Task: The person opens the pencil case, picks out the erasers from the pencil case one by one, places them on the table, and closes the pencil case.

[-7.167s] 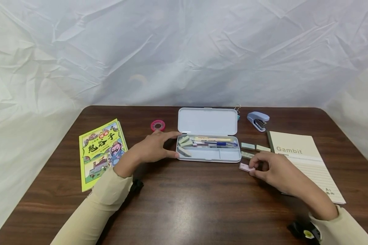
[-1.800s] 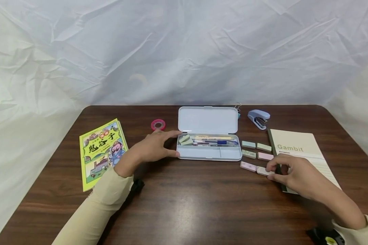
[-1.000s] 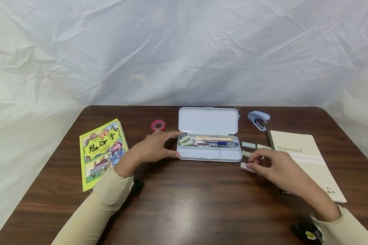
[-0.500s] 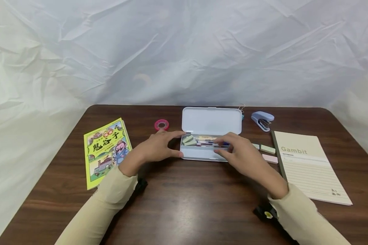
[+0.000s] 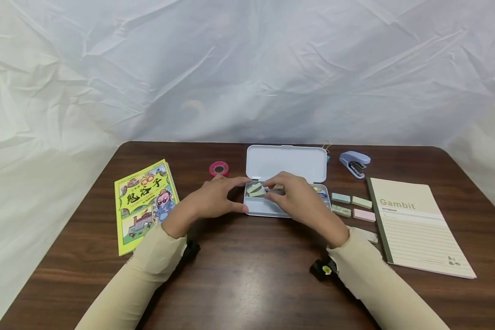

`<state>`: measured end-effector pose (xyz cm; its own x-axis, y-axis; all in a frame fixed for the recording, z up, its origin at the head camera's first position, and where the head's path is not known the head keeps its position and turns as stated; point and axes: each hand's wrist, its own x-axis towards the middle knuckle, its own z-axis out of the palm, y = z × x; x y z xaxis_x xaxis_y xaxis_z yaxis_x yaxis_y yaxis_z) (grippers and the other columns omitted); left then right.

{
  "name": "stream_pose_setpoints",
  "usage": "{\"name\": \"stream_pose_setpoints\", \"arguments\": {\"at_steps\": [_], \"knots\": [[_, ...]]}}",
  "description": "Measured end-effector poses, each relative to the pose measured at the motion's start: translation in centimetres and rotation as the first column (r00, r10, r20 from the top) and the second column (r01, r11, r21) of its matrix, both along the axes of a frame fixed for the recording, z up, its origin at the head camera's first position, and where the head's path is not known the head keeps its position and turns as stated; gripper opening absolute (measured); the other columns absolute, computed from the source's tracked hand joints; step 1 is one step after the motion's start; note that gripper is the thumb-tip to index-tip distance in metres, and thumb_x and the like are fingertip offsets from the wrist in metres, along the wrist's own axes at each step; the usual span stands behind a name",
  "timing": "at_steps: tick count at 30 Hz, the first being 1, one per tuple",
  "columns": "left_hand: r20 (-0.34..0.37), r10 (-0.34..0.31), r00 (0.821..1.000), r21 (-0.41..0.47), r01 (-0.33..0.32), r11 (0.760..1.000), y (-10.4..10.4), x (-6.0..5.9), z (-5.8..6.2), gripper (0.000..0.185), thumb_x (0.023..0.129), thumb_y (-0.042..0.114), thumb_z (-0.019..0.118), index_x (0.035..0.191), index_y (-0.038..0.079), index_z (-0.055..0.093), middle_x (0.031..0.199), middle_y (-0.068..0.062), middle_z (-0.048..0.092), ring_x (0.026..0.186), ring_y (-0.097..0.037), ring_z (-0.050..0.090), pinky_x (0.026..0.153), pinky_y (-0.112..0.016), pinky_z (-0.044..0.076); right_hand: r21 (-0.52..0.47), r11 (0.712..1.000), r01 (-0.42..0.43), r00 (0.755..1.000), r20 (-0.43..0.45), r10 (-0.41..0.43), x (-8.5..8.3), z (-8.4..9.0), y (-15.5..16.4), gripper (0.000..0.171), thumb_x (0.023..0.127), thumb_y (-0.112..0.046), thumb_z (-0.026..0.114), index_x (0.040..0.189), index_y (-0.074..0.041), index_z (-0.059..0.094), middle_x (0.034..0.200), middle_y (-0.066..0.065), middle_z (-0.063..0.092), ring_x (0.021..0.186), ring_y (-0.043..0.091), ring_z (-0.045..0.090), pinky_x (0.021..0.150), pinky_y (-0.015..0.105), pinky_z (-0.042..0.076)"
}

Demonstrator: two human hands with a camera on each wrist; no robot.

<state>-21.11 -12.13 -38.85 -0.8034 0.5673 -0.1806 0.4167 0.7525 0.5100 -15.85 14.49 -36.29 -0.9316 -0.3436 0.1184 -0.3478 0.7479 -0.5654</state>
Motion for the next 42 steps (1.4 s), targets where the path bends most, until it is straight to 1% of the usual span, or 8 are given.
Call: {"name": "stream_pose_setpoints", "arguments": {"at_steps": [7, 12, 21, 24, 27, 32, 39, 42], "knots": [[0.002, 0.006, 1.0, 0.021, -0.006, 1.0, -0.1, -0.2, -0.6, 0.084, 0.1, 0.059, 0.086, 0.173, 0.036, 0.051, 0.173, -0.003, 0.061, 0.165, -0.04, 0.048, 0.129, -0.09, 0.026, 0.011, 1.0, -0.003, 1.0, -0.005, 0.003, -2.1, -2.1, -0.3, 0.019, 0.107, -0.024, 0.083, 0.124, -0.019, 0.089, 0.123, 0.001, 0.084, 0.101, 0.02, 0.077, 0.087, 0.044, 0.062], [0.013, 0.012, 1.0, 0.019, -0.012, 1.0, 0.2, 0.1, 0.1, 0.082, 0.101, 0.057, 0.085, 0.173, 0.037, 0.051, 0.174, -0.003, 0.06, 0.166, -0.041, 0.046, 0.13, -0.089, 0.025, 0.056, 0.998, 0.013, 1.0, -0.012, -0.012, -3.7, -4.4, 0.1, 0.014, 0.108, -0.028, 0.083, 0.12, -0.03, 0.091, 0.119, -0.01, 0.082, 0.099, 0.012, 0.074, 0.087, 0.038, 0.06], [0.028, 0.016, 0.999, 0.016, -0.017, 1.0, 0.4, 0.1, 0.4, 0.084, 0.101, 0.055, 0.087, 0.173, 0.036, 0.05, 0.176, -0.005, 0.057, 0.17, -0.046, 0.04, 0.129, -0.092, 0.024, 0.106, 0.994, 0.018, 0.999, -0.033, -0.014, -4.3, -5.3, -0.1, 0.013, 0.108, -0.029, 0.083, 0.116, -0.03, 0.092, 0.113, -0.008, 0.081, 0.09, 0.012, 0.07, 0.08, 0.036, 0.057], [0.015, 0.014, 1.0, 0.013, -0.014, 1.0, 0.1, -0.4, -0.7, 0.084, 0.1, 0.057, 0.086, 0.173, 0.04, 0.049, 0.176, -0.002, 0.057, 0.171, -0.044, 0.04, 0.129, -0.09, 0.026, 0.113, 0.993, 0.019, 0.999, -0.046, -0.013, -4.4, -5.5, -0.1, 0.012, 0.108, -0.029, 0.083, 0.115, -0.03, 0.092, 0.112, -0.009, 0.08, 0.089, 0.012, 0.07, 0.079, 0.037, 0.058], [0.011, 0.014, 1.0, 0.013, -0.015, 1.0, 0.0, -0.6, -1.2, 0.084, 0.1, 0.059, 0.086, 0.173, 0.041, 0.049, 0.176, -0.002, 0.057, 0.171, -0.043, 0.04, 0.129, -0.089, 0.027, 0.111, 0.994, 0.013, 0.998, -0.057, -0.006, -4.4, -5.5, -0.1, 0.012, 0.108, -0.029, 0.082, 0.115, -0.029, 0.092, 0.112, -0.008, 0.079, 0.09, 0.011, 0.07, 0.079, 0.038, 0.059], [0.008, 0.01, 1.0, 0.013, -0.01, 1.0, 0.1, -0.3, -0.6, 0.086, 0.1, 0.058, 0.086, 0.174, 0.038, 0.049, 0.176, -0.005, 0.058, 0.169, -0.045, 0.043, 0.128, -0.09, 0.027, 0.084, 0.996, 0.002, 0.998, -0.057, 0.003, -3.7, -4.8, -0.1, 0.013, 0.109, -0.025, 0.08, 0.117, -0.024, 0.091, 0.114, -0.003, 0.078, 0.092, 0.014, 0.071, 0.08, 0.037, 0.058], [-0.002, 0.006, 1.0, -0.001, -0.006, 1.0, 0.0, -0.3, -0.6, 0.086, 0.1, 0.057, 0.087, 0.174, 0.035, 0.049, 0.174, -0.007, 0.06, 0.165, -0.046, 0.047, 0.126, -0.09, 0.03, 0.015, 1.0, -0.027, 0.999, -0.044, 0.027, -1.6, -1.6, -0.5, 0.015, 0.109, -0.017, 0.077, 0.118, -0.014, 0.089, 0.115, 0.008, 0.08, 0.093, 0.022, 0.073, 0.081, 0.043, 0.06], [-0.005, 0.003, 1.0, 0.004, -0.003, 1.0, 0.0, -0.4, -0.6, 0.086, 0.1, 0.058, 0.087, 0.174, 0.035, 0.049, 0.174, -0.007, 0.06, 0.166, -0.046, 0.046, 0.126, -0.091, 0.029, 0.007, 0.999, -0.042, 0.997, -0.067, 0.042, -1.6, -1.9, -0.1, 0.015, 0.109, -0.019, 0.076, 0.115, -0.014, 0.089, 0.113, 0.007, 0.079, 0.089, 0.02, 0.071, 0.078, 0.039, 0.059]]}}
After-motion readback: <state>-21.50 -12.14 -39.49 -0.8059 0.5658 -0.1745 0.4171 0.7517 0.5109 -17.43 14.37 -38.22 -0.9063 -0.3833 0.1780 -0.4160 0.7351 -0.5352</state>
